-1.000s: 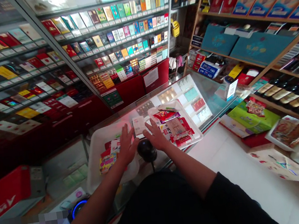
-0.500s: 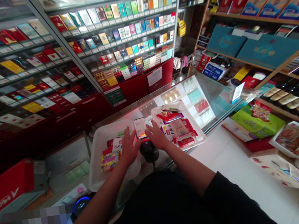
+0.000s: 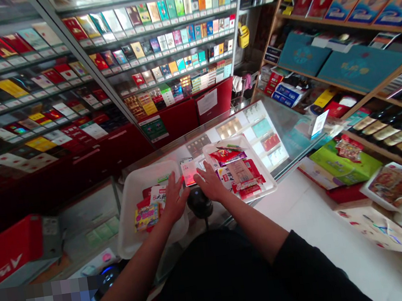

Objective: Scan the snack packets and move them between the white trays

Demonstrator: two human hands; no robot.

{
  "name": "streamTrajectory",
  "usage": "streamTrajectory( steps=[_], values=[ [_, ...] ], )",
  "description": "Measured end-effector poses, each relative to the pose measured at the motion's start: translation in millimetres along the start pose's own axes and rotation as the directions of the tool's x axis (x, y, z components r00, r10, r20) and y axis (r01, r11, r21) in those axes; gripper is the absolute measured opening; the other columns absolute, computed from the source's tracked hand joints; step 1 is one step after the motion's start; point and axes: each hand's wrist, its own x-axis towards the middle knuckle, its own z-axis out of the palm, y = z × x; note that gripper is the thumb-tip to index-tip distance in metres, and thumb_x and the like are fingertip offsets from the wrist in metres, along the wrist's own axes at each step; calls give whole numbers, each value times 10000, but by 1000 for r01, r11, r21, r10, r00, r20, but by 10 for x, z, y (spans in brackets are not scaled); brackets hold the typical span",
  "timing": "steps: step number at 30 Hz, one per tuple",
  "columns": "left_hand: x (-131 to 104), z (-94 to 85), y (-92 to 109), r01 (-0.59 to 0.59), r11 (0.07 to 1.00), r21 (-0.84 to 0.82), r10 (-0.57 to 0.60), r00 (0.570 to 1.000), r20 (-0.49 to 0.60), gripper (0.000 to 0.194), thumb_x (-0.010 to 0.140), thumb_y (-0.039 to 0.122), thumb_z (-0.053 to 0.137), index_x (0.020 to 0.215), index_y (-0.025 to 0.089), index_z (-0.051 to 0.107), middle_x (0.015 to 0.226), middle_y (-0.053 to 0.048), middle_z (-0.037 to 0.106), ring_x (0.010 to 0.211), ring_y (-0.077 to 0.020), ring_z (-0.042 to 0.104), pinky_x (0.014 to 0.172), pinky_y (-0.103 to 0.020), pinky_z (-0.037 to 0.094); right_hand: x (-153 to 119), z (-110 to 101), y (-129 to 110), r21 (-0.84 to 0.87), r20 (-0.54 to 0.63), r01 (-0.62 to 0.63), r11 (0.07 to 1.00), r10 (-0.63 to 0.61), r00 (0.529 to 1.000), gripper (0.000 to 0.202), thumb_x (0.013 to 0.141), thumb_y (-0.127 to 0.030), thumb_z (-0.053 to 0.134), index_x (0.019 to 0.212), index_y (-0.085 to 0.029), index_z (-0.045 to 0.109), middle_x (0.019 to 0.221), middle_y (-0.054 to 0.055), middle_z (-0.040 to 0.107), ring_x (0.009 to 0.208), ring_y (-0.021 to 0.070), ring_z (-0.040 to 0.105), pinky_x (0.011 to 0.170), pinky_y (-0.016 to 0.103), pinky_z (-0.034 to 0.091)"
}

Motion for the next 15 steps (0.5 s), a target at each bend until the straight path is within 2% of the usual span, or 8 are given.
streamTrajectory(
  steps=[3, 8, 12, 15],
  values=[
    [6, 17, -20, 8, 1000, -9, -8, 1000, 0, 626, 970, 565, 507, 1496, 226, 529, 1712, -153, 242, 1603, -372, 120, 1249, -663, 139, -9, -9, -33, -3, 21, -69, 998, 69, 997, 786, 987, -757, 340, 1459, -188, 606, 1655, 141, 365, 1588, 332, 176, 1286, 574, 117],
    [9, 2, -48, 12, 998, -67, -14, 999, -32, 634, 974, 581, 503, 1497, 224, 526, 1728, -151, 186, 1605, -358, 122, 1257, -652, 135, 11, 2, -128, -32, 38, -52, 998, 54, 998, 863, 972, -788, 296, 1473, -149, 589, 1684, 157, 294, 1592, 338, 157, 1293, 531, 108],
    [-32, -98, -32, 4, 996, -93, -11, 997, -76, 617, 1007, 548, 463, 1521, 209, 496, 1732, -157, 158, 1609, -334, 125, 1267, -634, 139, 62, 31, -243, -30, 44, -27, 999, 28, 999, 832, 970, -779, 342, 1458, -158, 605, 1684, 158, 295, 1583, 351, 189, 1284, 542, 149],
    [-91, -218, -22, 8, 991, -136, -25, 992, -121, 614, 1017, 568, 435, 1535, 241, 482, 1741, -114, 152, 1613, -300, 112, 1289, -581, 126, 117, 72, -380, -47, 66, 32, 998, -29, 997, 777, 990, -740, 359, 1451, -168, 611, 1675, 156, 315, 1579, 342, 207, 1278, 541, 171]
  ],
)
